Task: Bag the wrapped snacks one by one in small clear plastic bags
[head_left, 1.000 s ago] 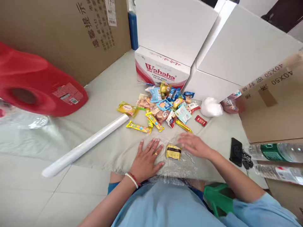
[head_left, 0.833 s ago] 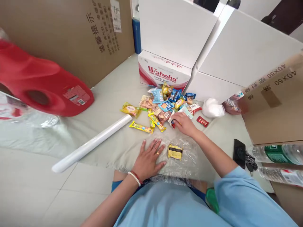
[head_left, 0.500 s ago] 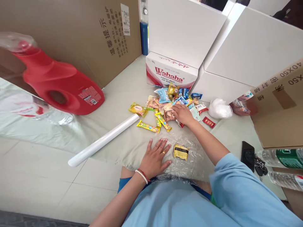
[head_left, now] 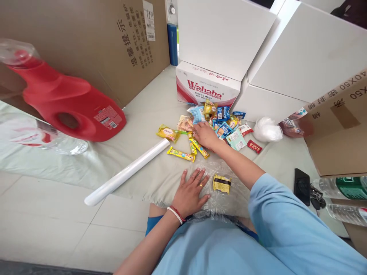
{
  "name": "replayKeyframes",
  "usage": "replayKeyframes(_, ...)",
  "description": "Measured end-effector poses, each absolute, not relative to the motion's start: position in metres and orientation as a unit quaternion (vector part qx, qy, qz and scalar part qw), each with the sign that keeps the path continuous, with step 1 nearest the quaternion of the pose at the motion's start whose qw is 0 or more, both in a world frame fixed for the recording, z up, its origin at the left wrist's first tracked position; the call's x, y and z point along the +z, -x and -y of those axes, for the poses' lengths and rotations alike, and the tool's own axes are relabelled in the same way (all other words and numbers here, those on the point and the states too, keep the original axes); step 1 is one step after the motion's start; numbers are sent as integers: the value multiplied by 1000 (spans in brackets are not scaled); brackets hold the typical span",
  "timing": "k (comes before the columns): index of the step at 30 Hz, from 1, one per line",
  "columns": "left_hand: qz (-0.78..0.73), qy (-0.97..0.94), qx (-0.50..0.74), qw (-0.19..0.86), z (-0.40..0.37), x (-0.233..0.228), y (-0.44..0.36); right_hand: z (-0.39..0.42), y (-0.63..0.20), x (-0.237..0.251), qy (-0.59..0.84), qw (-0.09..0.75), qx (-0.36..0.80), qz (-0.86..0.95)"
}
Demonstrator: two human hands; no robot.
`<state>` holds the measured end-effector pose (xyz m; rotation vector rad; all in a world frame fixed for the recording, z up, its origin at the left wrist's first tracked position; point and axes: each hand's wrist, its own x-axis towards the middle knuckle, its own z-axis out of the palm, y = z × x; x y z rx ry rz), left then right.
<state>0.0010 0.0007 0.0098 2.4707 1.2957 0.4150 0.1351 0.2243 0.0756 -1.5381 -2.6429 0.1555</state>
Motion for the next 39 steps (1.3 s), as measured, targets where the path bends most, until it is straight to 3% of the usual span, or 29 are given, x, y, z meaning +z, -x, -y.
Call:
replayKeyframes(6,-456,-863,145,160,-1,11,0,-246,-162,75,537,101,10,838)
replayKeyframes(9,-458,-863,147,156,-1,11,0,-236,-203,68,601,43,4,798)
replayKeyframes(12,-458,-865,143,146,-1,12,-1,-209,-239,58,561,17,55,826)
replayKeyframes(16,-455,-867,141,147,-1,12,-1,-199,-278,62,531,138,95,831)
replayKeyframes(19,-456,-868,137,144,-1,12,-1,-219,-295,73,661,197,55,722)
replayKeyframes(22,-454,-871,131,135,-1,13,-1,-231,-285,74,734,111,100,662)
replayKeyframes(25,-453,-872,127,133,-1,13,-1,-217,-253,63,673,71,87,731)
replayKeyframes(29,-452,-873,123,137,-2,13,-1,-202,-236,55,601,123,96,784)
replayKeyframes(33,-454,-873,119,134,-2,13,-1,-230,-274,61,690,160,157,688)
replayKeyframes(36,-452,-874,120,130,-2,13,-2,-261,-304,61,755,199,107,616)
replayKeyframes(39,-454,-874,121,123,-2,13,-2,-290,-312,57,731,210,72,646)
